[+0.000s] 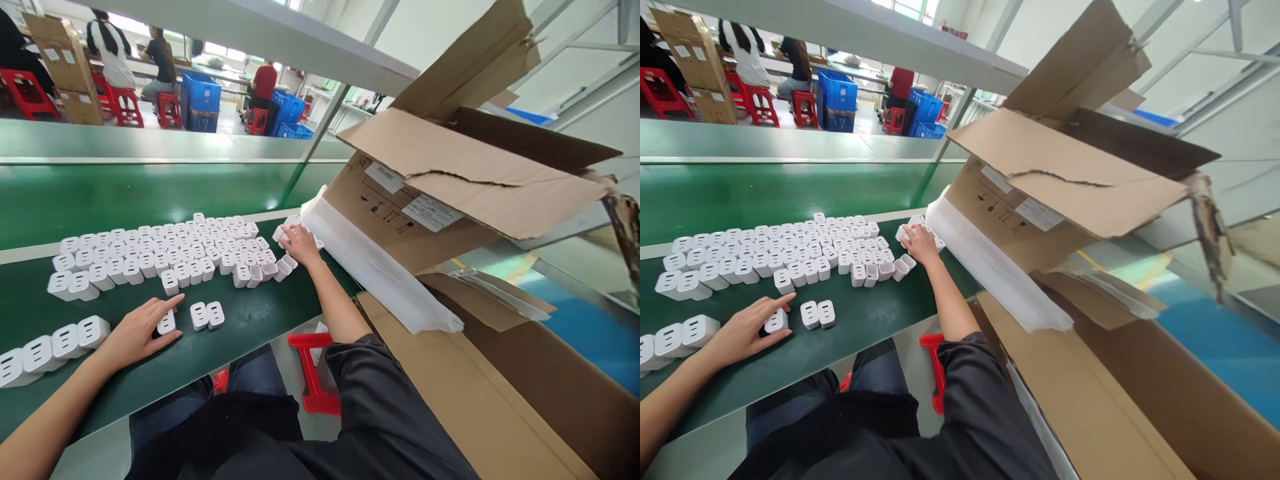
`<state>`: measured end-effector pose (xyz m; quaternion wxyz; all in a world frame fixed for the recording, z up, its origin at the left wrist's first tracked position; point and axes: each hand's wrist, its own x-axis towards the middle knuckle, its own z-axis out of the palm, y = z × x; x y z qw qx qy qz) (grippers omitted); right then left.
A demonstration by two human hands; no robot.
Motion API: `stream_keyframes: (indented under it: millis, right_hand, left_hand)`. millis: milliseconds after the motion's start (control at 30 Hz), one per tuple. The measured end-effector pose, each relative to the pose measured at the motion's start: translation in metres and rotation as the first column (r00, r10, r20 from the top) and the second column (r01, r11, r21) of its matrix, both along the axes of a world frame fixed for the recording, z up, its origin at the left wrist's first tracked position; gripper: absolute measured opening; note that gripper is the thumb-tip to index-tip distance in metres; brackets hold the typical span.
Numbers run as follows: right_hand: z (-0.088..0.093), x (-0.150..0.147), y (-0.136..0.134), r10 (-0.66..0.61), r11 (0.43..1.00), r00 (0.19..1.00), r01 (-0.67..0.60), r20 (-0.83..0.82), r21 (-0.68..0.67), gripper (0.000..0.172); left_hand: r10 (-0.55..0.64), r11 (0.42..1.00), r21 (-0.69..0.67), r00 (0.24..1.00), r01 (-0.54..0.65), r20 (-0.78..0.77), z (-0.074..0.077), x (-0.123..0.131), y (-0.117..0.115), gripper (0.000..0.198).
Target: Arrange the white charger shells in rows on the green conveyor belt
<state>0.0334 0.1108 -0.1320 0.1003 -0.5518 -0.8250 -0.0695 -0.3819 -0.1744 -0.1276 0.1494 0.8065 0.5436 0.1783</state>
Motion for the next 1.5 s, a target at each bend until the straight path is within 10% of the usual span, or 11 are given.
stream_keyframes:
  millis: [400,567,867,1500]
  right_hand:
    - [0.001,-0.016,0.054,0.084,0.991,0.996,-0.083,-0.006,0.102,0.047]
    - [0.002,0.003,0.040,0.018,0.996,0.999,-0.015,-0.035,0.085,0.065]
    - [0.005,0.031,0.002,0.017,0.998,1.000,-0.017,-0.007,0.066,0.041]
    - [0.017,-0.030,0.049,0.152,0.987,0.937,-0.161,0.315,0.003,0.045]
  left_hand:
    - [0.005,1.000,0.004,0.998,-0.005,0.063,-0.008,0.005,-0.005,0.062]
    - [-0.011,1.000,0.016,0.999,0.010,0.047,-0.008,0.003,-0.004,0.061]
    - [-0.033,0.999,0.031,0.999,0.034,-0.006,-0.005,0.002,-0.001,0.061]
    - [-0.056,0.998,-0.023,0.998,0.056,-0.019,0.001,0.007,-0.004,0.063]
